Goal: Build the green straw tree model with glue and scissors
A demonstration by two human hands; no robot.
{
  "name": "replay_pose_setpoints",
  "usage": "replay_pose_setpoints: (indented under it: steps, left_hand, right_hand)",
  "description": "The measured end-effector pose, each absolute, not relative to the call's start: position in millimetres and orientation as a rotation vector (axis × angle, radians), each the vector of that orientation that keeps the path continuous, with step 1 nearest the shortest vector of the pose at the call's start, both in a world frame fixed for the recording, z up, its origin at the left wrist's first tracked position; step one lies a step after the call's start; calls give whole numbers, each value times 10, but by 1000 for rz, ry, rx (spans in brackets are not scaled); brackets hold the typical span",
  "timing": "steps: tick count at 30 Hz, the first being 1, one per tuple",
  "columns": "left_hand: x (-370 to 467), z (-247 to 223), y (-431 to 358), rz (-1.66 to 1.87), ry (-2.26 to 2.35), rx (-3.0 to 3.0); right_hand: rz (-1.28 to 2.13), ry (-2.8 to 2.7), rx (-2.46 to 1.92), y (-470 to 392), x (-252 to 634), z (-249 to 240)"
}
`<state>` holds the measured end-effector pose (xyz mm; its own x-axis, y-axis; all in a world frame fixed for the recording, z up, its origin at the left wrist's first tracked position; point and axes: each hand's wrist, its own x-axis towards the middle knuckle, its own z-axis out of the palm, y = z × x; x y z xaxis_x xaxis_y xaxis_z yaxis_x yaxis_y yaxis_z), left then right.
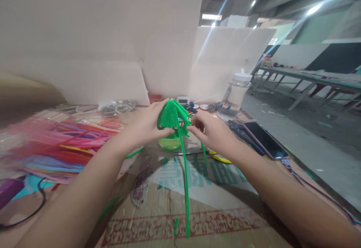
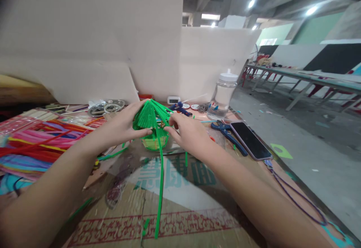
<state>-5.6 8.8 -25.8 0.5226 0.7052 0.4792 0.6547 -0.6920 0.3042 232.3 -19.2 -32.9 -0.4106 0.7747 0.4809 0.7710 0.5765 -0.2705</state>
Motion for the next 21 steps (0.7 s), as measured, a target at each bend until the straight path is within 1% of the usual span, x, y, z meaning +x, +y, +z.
replay_pose_setpoints:
  steps: [5, 11, 15, 19, 21]
  left_hand:
    - [-53, -252, 92, 921, 1220, 2627]
    - [-45, -295, 151, 1097, 1262, 2393]
    - [-59, -333, 196, 1126, 1242, 2356]
    - [-57, -337, 192, 1131, 1255, 2383]
    - [-57, -337, 190, 1136, 1259, 2380]
  right_hand:
    - [93, -2201, -1226, -144, 2424, -263]
    - [379, -2254, -1239, -100, 2710, -153]
    - [395, -2392, -1357, -33, 3043, -296]
    - [491, -2632, -1323, 0, 3260, -455]
    - [484, -2739, -1333, -3, 3281, -510]
